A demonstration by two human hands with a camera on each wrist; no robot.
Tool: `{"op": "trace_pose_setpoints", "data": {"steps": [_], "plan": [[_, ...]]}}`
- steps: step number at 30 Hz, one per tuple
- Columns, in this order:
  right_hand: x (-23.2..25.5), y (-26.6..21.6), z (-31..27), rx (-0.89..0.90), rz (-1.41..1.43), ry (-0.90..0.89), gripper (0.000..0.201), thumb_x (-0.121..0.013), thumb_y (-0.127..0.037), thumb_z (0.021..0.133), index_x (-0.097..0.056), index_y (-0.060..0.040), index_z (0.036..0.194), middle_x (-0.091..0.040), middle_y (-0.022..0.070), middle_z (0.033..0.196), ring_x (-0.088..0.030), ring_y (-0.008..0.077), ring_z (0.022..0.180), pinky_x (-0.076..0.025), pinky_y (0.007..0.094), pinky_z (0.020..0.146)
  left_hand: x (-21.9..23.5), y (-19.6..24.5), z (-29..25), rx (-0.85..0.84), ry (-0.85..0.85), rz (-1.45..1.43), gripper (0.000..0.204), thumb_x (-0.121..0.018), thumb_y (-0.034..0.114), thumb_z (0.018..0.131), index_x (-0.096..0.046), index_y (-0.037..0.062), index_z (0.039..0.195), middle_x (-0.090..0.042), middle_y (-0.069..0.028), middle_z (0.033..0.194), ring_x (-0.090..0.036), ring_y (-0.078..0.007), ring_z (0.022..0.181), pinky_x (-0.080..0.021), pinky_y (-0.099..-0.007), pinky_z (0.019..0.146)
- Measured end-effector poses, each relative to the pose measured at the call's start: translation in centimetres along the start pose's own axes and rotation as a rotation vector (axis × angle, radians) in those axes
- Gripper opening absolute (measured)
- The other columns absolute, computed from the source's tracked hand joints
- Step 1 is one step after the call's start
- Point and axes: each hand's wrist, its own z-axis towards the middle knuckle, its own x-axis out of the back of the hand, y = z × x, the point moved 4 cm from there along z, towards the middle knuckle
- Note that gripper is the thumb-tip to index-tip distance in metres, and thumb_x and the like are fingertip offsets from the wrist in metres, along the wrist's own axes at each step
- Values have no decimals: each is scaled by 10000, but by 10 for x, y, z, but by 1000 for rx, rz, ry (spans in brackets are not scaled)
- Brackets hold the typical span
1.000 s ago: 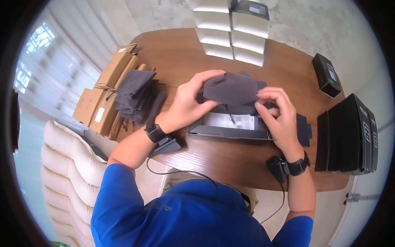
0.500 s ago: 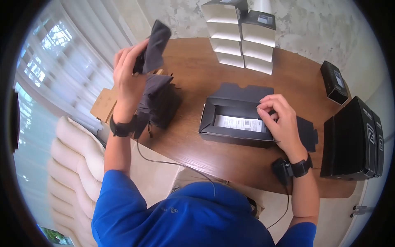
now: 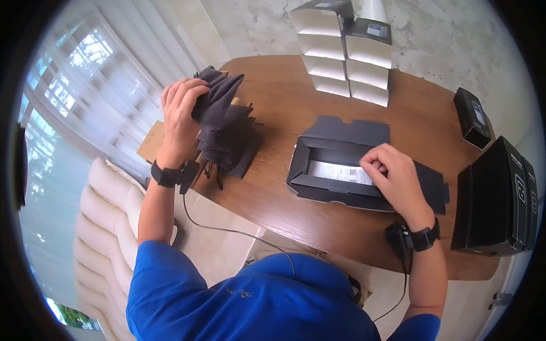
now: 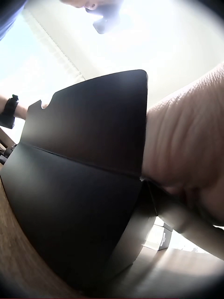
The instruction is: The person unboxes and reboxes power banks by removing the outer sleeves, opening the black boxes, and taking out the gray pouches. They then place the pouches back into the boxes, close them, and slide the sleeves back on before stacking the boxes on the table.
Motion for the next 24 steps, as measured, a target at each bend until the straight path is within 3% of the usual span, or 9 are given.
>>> {"op": "trace_pose_setpoints", "data": {"steps": [2, 6, 8, 9, 11, 12, 14, 17, 24], "plan": [[0, -2, -1, 14, -51, -16, 70, -639, -49, 819, -620, 15, 837, -576, 91, 770, -565, 177, 662, -457, 270, 623, -7, -6, -6, 152, 79, -149, 484, -555, -134, 638, -621, 83, 1065, -585, -99, 1123, -560, -297, 1010, -397, -378, 920], [0, -5, -2, 34, -62, -22, 65, -638, -47, 817, -616, 13, 829, -575, 102, 764, -563, 203, 658, -458, 283, 624, -16, -18, -17, 276, 24, -239, 480, -609, -95, 670, -618, 80, 1117, -556, -101, 1204, -535, -323, 1064, -372, -412, 975], [0, -5, -2, 51, -56, -20, 56, -635, -39, 817, -611, 11, 818, -577, 101, 763, -565, 214, 662, -457, 287, 625, -27, -17, -26, 140, -390, 35, 482, -582, -81, 710, -597, 94, 1158, -538, -93, 1252, -488, -311, 1169, -297, -481, 1064], [0, -6, -3, 49, -54, -20, 56, -635, -39, 817, -611, 11, 818, -577, 101, 763, -565, 214, 662, -457, 287, 625, -26, -14, -31, 139, -393, 34, 482, -582, -81, 710, -597, 94, 1158, -538, -93, 1252, -488, -311, 1169, -297, -481, 1064], [0, -8, -2, 34, -80, -44, 49, -636, -36, 813, -609, 5, 808, -579, 99, 758, -566, 226, 670, -454, 298, 626, -27, -8, -44, 183, -552, -48, 463, -532, -88, 727, -588, 100, 1146, -537, -64, 1254, -448, -283, 1221, -235, -594, 1083], [-1, -7, -3, 28, -77, -45, 49, -636, -36, 813, -609, 5, 808, -579, 99, 758, -566, 226, 670, -454, 298, 626, -24, -6, -45, 181, -557, -50, 463, -532, -88, 727, -588, 100, 1146, -537, -64, 1254, -448, -283, 1221, -235, -594, 1083], [-1, -7, -3, 62, -97, -33, 45, -638, -36, 808, -610, -1, 805, -578, 97, 753, -565, 230, 676, -449, 310, 622, -13, 0, -39, 216, -615, -164, 514, -565, -54, 735, -554, 118, 1220, -526, -65, 1272, -416, -251, 1287, -127, -604, 1129], [-2, -6, -3, 72, -128, -61, 64, -631, -35, 822, -606, 24, 821, -585, 82, 787, -563, 175, 682, -446, 272, 632, -4, 14, -38, 171, -624, -164, 503, -581, -30, 746, -557, 124, 1225, -517, -60, 1288, -428, -254, 1275, -173, -585, 1119], [-2, -7, -2, 46, -99, -43, 46, -639, -39, 809, -615, 0, 812, -575, 93, 755, -558, 217, 663, -444, 301, 612, -16, 10, -54, 341, -613, -264, 416, -564, -56, 775, -651, 137, 1133, -521, -71, 1299, -452, -308, 1246, -240, -567, 1085]]}}
